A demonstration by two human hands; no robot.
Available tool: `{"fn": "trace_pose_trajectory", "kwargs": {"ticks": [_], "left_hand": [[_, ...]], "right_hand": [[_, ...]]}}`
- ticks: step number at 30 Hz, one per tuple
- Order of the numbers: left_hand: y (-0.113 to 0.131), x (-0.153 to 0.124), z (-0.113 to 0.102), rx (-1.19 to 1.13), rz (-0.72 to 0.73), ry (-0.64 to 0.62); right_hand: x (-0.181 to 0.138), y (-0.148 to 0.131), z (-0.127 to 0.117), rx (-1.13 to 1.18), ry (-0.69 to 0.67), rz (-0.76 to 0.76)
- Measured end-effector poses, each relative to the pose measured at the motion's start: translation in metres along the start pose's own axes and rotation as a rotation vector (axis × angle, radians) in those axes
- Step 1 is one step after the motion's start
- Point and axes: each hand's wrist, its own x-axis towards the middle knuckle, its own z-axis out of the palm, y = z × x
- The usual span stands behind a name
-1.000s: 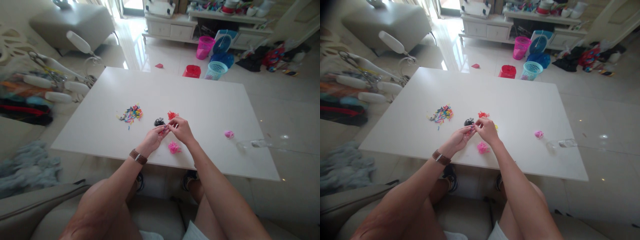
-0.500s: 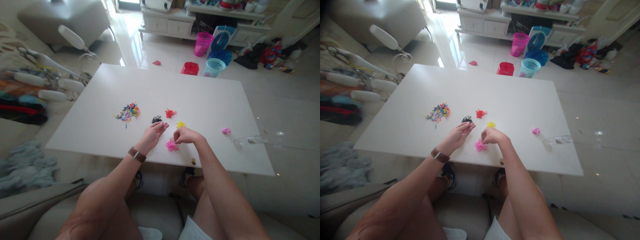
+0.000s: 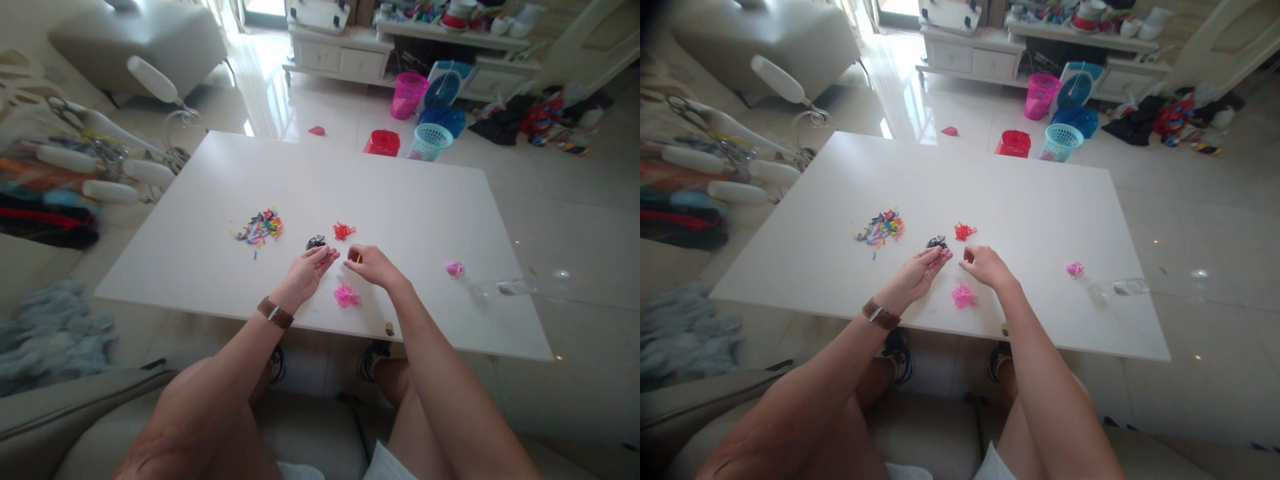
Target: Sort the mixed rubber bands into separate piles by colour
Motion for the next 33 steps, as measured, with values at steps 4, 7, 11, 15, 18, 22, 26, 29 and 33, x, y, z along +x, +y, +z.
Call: {"fn": "trace_pose_trajectory", "kwargs": {"ticks": [4,7,11,15,18,22,26,29,33], "left_hand": [[0.001,0.001,0.002,-0.002,0.007,-0.003],[0.001,0.000,0.001,0.016,0.001,-0.001],[0.000,-0.001,0.000,0.025,-0.004,0.008],[-0.001,-0.002,0.000,0.014,-0.001,0.013],[-0.001,-0.002,-0.001,-0.003,0.015,0.009],[0.000,-0.001,-0.001,-0.017,0.020,0.016],[0.001,0.000,0.000,-0.007,0.007,0.037],[0.001,0.000,0.000,-0.009,0.022,0.031],[0.000,-0.003,0.001,0.005,0.041,0.000]], "right_hand": [[0.006,-0.016,-0.002,0.264,0.228,-0.185],[0.008,-0.024,0.003,0.338,0.210,-0.250],[0.010,-0.025,0.009,0.330,0.208,-0.263],[0.008,-0.026,0.009,0.315,0.240,-0.244],[0.005,-0.027,0.005,0.315,0.272,-0.237],[0.002,-0.024,-0.001,0.330,0.304,-0.215],[-0.002,-0.013,-0.009,0.215,0.172,-0.130],[-0.007,-0.003,-0.015,0.083,-0.024,-0.012],[-0.016,0.009,-0.014,0.072,-0.291,0.101]]}}
